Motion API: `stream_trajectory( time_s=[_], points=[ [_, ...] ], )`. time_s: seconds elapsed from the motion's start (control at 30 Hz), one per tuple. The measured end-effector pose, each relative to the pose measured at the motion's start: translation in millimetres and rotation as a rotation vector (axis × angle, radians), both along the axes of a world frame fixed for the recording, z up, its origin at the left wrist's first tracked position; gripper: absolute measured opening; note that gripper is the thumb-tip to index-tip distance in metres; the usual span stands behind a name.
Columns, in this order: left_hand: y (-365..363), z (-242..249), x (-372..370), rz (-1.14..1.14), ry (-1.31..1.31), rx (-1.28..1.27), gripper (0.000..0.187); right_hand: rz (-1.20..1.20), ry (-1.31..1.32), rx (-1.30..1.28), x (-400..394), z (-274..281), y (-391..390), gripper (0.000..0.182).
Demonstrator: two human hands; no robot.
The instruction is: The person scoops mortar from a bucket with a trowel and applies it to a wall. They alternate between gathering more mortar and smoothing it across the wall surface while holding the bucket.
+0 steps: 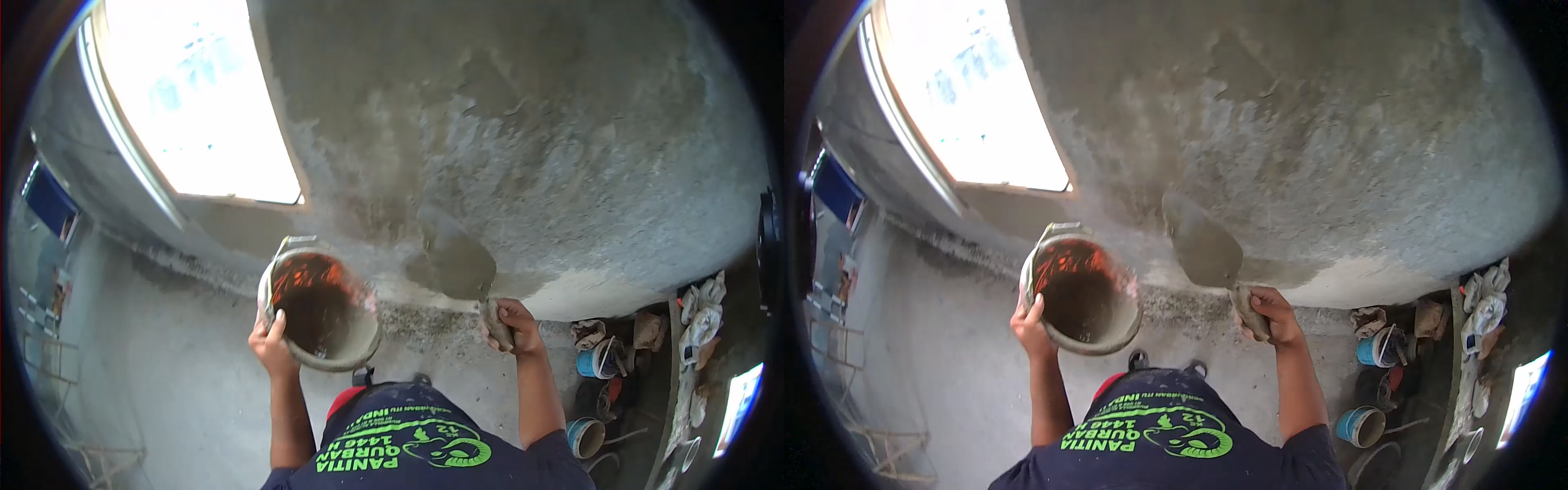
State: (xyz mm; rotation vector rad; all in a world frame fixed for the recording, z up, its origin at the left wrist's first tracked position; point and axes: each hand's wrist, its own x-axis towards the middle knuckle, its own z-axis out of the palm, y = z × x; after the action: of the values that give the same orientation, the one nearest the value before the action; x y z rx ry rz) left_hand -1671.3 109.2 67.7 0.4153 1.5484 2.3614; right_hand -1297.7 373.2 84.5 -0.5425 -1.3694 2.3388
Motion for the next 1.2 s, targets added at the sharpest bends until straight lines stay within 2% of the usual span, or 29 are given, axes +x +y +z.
stream_trajectory(
  time_s=[0.03, 0.1, 0.17, 0.2, 0.23, 0.3, 0.4, 0.53, 0.6, 0.7, 0.8, 0.87, 0.9, 0.97, 1.0, 1.07, 1.2],
  points=[
    [-4.7, -7.0, -0.8, -0.006, -0.009, -0.019, 0.040, -0.088, 0.063, 0.176, -2.1, 0.9, 4.8, 0.062],
    [-11.8, -19.2, -1.9, -0.004, -0.005, -0.039, 0.039, -0.148, 0.168, 0.224, -17.4, 25.6, 10.9, 0.055],
    [-14.9, -25.8, -1.0, 0.006, -0.001, -0.070, 0.039, -0.421, -0.195, 0.677, -28.2, 41.9, 23.4, 0.047],
    [-19.7, -27.1, 0.2, 0.027, -0.006, -0.091, 0.040, -0.593, -0.268, 1.121, -36.5, 44.0, 30.7, 0.043],
    [-22.7, -25.6, 2.0, 0.048, -0.011, -0.112, 0.042, -0.608, -0.268, 1.122, -42.8, 45.1, 38.7, 0.043],
    [-28.3, -23.9, 4.6, 0.062, -0.023, -0.095, 0.037, -0.933, -0.345, 1.658, -52.3, 44.3, 57.1, 0.047],
    [-31.7, -31.0, 3.4, 0.075, -0.011, -0.143, 0.038, -1.108, -0.445, 1.648, -57.3, 29.2, 100.4, 0.050],
    [-42.3, -23.6, 6.5, 0.114, -0.014, -0.142, 0.036, -1.214, -0.461, 1.724, -64.6, 23.5, 147.2, 0.053],
    [-27.1, -22.9, 3.6, 0.102, -0.011, -0.148, 0.036, -1.148, -0.696, 1.658, -63.0, -2.2, 187.2, 0.055],
    [-39.7, -32.3, -0.9, 0.080, -0.036, -0.160, 0.038, -1.084, -0.810, 1.678, -50.9, -50.8, 175.7, 0.057],
    [-46.3, -38.0, -1.8, 0.131, -0.027, -0.137, 0.041, -1.021, -0.785, 1.678, -32.8, -93.4, 139.1, 0.054],
    [-41.7, -37.1, -1.6, 0.138, -0.024, -0.145, 0.043, -0.939, -0.634, 1.501, -29.9, -86.3, 122.4, 0.047],
    [-42.3, -34.8, 0.2, 0.143, -0.012, -0.166, 0.045, -0.935, -0.632, 1.507, -32.6, -72.3, 121.6, 0.047],
    [-40.3, -34.3, 1.4, 0.152, -0.005, -0.174, 0.043, -1.140, -0.468, 1.517, -44.6, -34.5, 130.1, 0.042],
    [-40.5, -41.5, -1.7, 0.145, 0.030, -0.196, 0.041, -1.140, -0.469, 1.512, -51.3, -13.9, 139.1, 0.042],
    [-37.6, -49.6, -5.9, 0.143, 0.076, -0.242, 0.036, -1.297, -0.349, 1.604, -63.3, 16.2, 161.6, 0.041],
    [-32.5, -45.9, -0.3, 0.141, 0.047, -0.211, 0.035, -1.224, -0.546, 1.574, -67.2, 5.9, 181.7, 0.043]
  ],
)
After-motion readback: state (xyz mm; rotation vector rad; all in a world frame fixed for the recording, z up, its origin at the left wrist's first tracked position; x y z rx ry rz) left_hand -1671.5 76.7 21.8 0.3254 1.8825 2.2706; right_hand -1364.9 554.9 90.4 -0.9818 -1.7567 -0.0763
